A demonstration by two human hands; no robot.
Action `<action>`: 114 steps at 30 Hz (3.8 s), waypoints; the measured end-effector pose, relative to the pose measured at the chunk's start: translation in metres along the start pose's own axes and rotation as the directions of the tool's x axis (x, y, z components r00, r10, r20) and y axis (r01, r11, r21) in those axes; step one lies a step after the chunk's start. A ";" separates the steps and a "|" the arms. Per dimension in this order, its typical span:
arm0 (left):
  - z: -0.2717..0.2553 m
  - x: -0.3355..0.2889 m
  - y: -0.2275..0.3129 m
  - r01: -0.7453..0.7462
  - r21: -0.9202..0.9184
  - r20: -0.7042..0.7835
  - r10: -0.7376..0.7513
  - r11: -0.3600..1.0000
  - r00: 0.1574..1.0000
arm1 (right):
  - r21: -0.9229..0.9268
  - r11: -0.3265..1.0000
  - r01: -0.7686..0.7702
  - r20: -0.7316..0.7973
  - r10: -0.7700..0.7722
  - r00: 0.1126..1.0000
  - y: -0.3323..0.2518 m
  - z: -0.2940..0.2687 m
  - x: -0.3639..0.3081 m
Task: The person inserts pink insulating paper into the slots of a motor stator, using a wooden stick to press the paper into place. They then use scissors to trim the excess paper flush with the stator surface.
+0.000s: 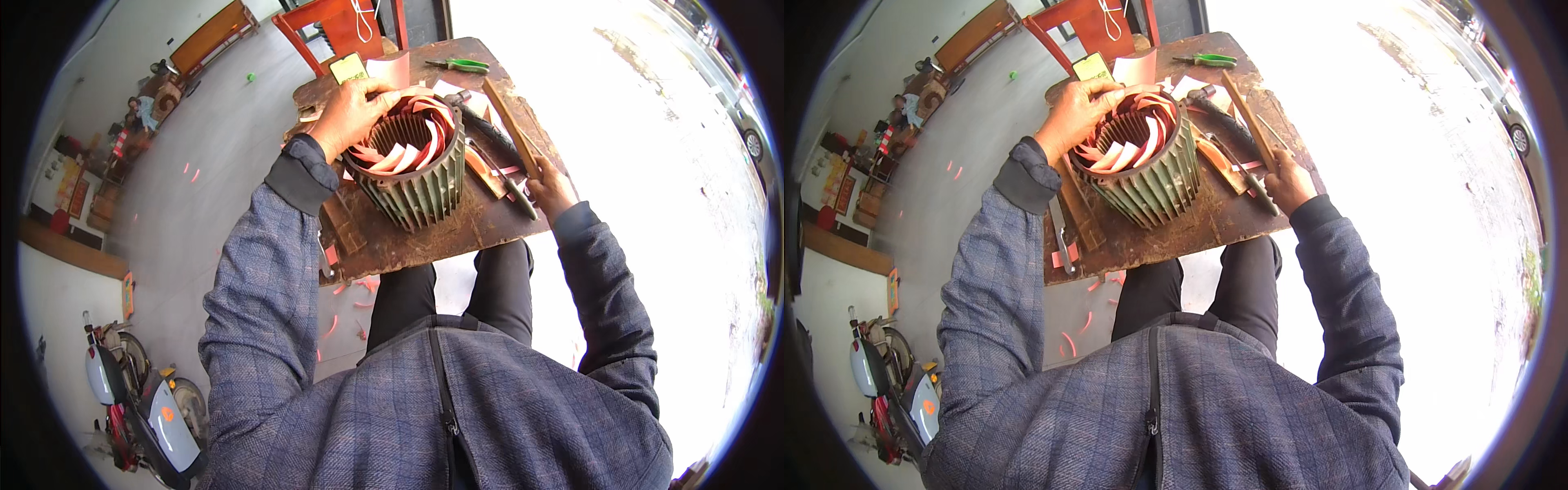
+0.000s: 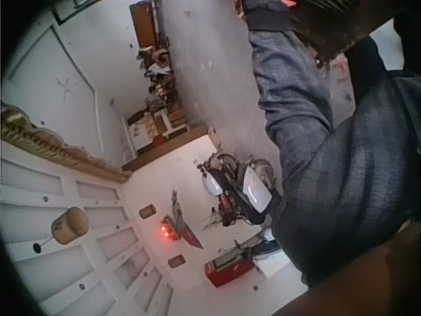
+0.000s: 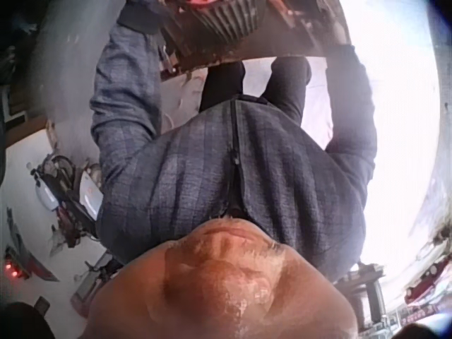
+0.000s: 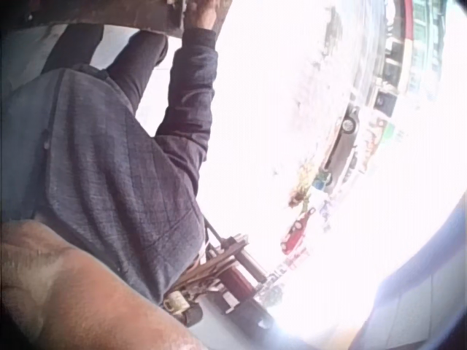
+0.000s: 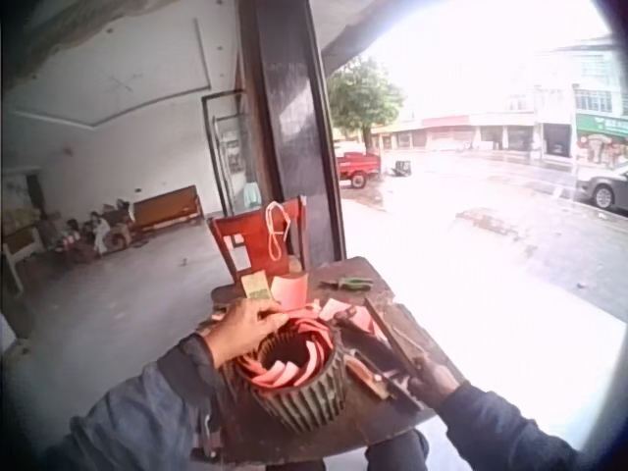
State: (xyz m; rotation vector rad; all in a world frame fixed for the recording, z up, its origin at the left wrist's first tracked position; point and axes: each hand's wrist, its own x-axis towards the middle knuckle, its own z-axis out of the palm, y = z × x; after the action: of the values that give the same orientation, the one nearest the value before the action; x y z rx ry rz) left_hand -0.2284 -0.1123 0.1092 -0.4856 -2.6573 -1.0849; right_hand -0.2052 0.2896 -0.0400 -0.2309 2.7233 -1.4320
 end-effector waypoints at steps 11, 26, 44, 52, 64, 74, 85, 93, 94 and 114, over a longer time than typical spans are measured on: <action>-0.024 0.038 0.024 -0.197 0.148 0.172 0.170 0.969 0.970 | -0.270 0.922 0.277 0.068 -0.268 0.961 0.035 0.032 0.017; -0.026 0.040 0.036 -0.154 0.277 0.213 0.096 0.948 0.972 | -0.165 0.514 0.842 0.181 -0.823 0.538 -0.192 0.015 0.129; -0.023 0.031 0.009 -0.331 0.202 0.193 0.294 0.922 0.936 | -0.272 0.402 0.874 0.360 -0.800 0.480 -0.216 0.039 0.142; -0.025 0.029 0.003 -0.124 -0.035 0.232 0.128 0.992 0.964 | -0.236 0.572 0.786 0.273 -0.737 0.618 -0.216 0.026 0.131; -0.004 0.044 0.007 -0.451 0.026 0.255 0.430 0.892 0.866 | -0.288 0.608 0.739 0.313 -0.670 0.673 -0.214 0.012 0.106; -0.005 0.056 -0.010 -0.664 0.157 0.198 0.636 0.731 0.746 | -0.527 0.434 0.730 0.296 -0.712 0.637 -0.216 0.039 0.108; 0.002 0.062 0.011 -0.455 -0.112 0.365 0.463 0.883 0.808 | -0.391 0.747 0.537 0.174 -0.513 0.840 -0.223 -0.008 0.072; -0.002 0.052 0.006 -0.580 -0.123 0.289 0.588 0.806 0.756 | -0.369 0.728 0.578 0.232 -0.530 0.816 -0.227 0.006 0.052; 0.002 0.052 0.007 -0.626 -0.089 0.250 0.626 0.775 0.739 | -0.385 0.694 0.609 0.231 -0.566 0.791 -0.229 0.009 0.051; 0.004 0.068 -0.022 -0.451 -0.311 0.301 0.536 0.837 0.788 | -0.256 0.904 0.342 0.069 -0.335 0.940 -0.207 0.015 0.033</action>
State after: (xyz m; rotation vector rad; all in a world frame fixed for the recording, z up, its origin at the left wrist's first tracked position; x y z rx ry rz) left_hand -0.2992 -0.1093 0.1152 -1.4885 -2.4566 -1.2069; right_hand -0.2140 0.1562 0.1225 -0.7644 2.9572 -1.1029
